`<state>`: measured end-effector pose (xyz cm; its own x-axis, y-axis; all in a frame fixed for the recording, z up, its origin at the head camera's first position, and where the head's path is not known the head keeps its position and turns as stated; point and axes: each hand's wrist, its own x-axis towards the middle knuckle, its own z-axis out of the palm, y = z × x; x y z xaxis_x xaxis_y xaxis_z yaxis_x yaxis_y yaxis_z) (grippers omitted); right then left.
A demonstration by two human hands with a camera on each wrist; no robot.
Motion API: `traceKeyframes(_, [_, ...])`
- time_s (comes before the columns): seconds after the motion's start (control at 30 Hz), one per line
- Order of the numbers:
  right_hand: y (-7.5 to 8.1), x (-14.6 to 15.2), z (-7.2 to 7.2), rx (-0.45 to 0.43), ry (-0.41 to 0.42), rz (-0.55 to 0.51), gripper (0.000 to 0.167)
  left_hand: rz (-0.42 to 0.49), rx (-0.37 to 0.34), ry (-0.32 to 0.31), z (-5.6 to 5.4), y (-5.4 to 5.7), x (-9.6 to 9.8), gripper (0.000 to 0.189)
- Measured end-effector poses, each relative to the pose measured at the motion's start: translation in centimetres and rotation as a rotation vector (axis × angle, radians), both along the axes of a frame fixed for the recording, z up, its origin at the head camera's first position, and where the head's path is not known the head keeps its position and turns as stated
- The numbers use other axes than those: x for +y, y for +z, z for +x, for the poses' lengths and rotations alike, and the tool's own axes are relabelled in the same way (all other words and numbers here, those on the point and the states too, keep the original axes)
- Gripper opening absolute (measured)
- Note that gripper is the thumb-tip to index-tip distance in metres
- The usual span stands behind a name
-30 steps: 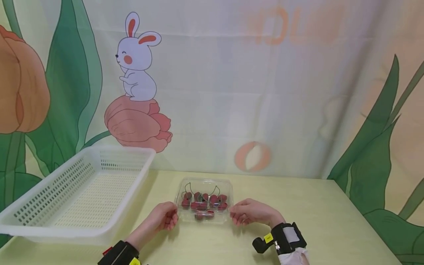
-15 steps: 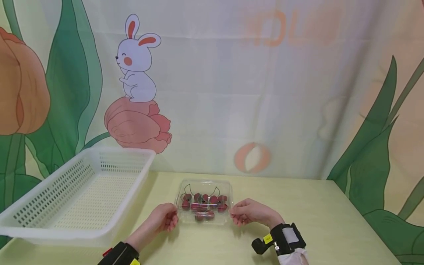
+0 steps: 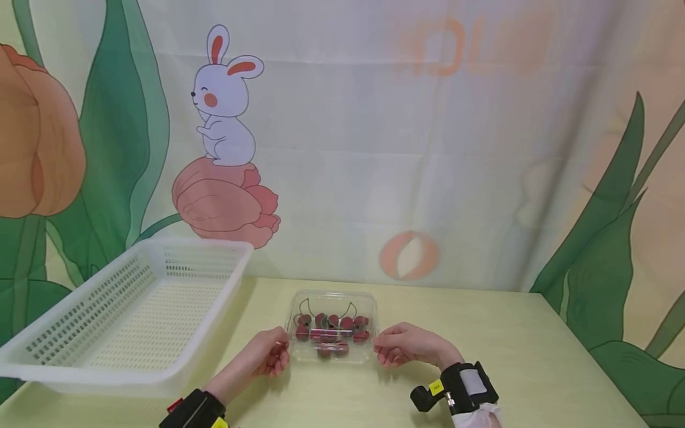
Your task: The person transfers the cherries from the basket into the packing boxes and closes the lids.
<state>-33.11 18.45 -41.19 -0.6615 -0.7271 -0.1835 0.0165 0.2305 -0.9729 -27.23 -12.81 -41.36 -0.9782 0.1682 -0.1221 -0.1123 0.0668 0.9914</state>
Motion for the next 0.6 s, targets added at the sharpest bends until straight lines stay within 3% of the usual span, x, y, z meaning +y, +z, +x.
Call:
traceKeyframes(0.13, [0.2, 0.6, 0.2, 0.036, -0.044, 0.033, 0.039, -0.139, 0.019, 0.057, 0.2, 0.6, -0.4, 0.032])
traceKeyframes(0.3, [1.3, 1.2, 0.7, 0.141, -0.205, 0.133, 0.045, -0.422, 0.192, 0.183, 0.7, 2.2, -1.2, 0.030])
traceKeyframes(0.43, [3.4, 0.6, 0.6, 0.357, -0.372, 0.197, 0.044, -0.635, 0.376, 0.231, 0.7, 4.4, -0.6, 0.025])
traceKeyframes(0.6, [6.8, -1.2, -0.1, 0.665, -0.478, 0.293, 0.045, -0.775, 0.571, 0.220, -0.7, 7.7, 1.5, 0.029])
